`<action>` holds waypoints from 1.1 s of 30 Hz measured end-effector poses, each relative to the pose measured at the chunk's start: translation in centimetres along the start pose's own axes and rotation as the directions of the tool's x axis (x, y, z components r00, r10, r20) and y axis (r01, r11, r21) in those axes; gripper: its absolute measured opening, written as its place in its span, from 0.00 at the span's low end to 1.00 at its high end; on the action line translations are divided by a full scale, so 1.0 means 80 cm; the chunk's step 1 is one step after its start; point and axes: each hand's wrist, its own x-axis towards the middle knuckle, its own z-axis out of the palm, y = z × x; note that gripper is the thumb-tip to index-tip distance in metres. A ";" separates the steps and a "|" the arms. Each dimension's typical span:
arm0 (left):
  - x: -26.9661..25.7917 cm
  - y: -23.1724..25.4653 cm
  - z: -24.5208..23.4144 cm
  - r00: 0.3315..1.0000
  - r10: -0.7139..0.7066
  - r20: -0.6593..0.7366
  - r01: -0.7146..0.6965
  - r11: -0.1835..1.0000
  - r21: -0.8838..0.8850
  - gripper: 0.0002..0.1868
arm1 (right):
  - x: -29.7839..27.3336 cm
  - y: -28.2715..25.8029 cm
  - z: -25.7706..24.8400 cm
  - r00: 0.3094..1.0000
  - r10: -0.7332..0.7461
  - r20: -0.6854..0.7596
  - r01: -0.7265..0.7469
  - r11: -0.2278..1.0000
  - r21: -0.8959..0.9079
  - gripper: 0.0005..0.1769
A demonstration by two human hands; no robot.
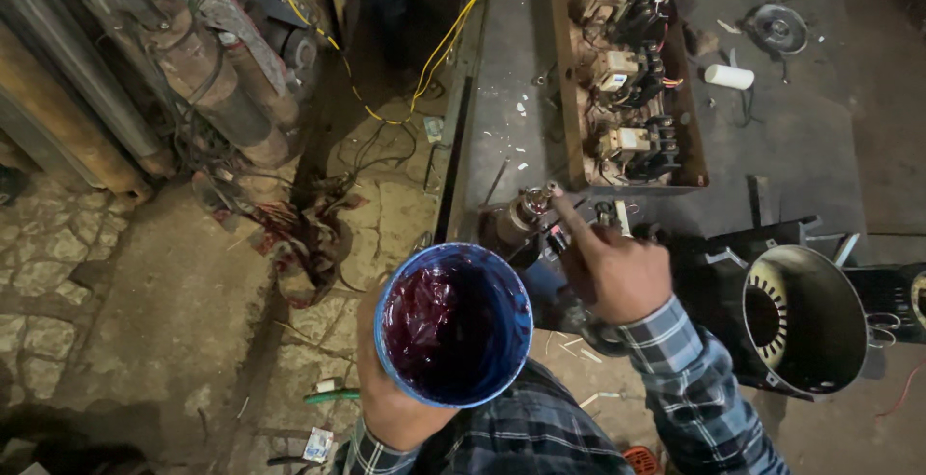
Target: The person works on a small cylindrical electrical component clamped in a vise. They use a screwdriver to adjust parts, then apply a dark red paste from a blue container onto the component's top surface. The person continues to manipulate the component with their hands and the screwdriver.
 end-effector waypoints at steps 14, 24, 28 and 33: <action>0.007 0.006 0.007 1.000 -0.005 0.011 0.004 1.000 0.027 0.56 | 0.014 0.005 0.001 0.991 -0.042 -0.128 0.087 0.925 0.371 0.39; 0.000 -0.005 0.011 1.000 -0.011 -0.012 0.011 1.000 -0.011 0.60 | 0.007 0.000 -0.001 0.994 -0.042 -0.101 0.079 0.911 0.404 0.42; -0.003 -0.006 0.012 0.999 0.042 -0.025 -0.036 0.978 0.204 0.62 | 0.005 0.009 0.003 0.998 -0.039 -0.043 0.039 0.999 -0.005 0.39; -0.003 -0.007 0.016 1.000 -0.005 -0.011 0.005 1.000 -0.004 0.61 | 0.005 0.018 0.009 0.979 -0.062 -0.194 0.089 0.987 0.135 0.35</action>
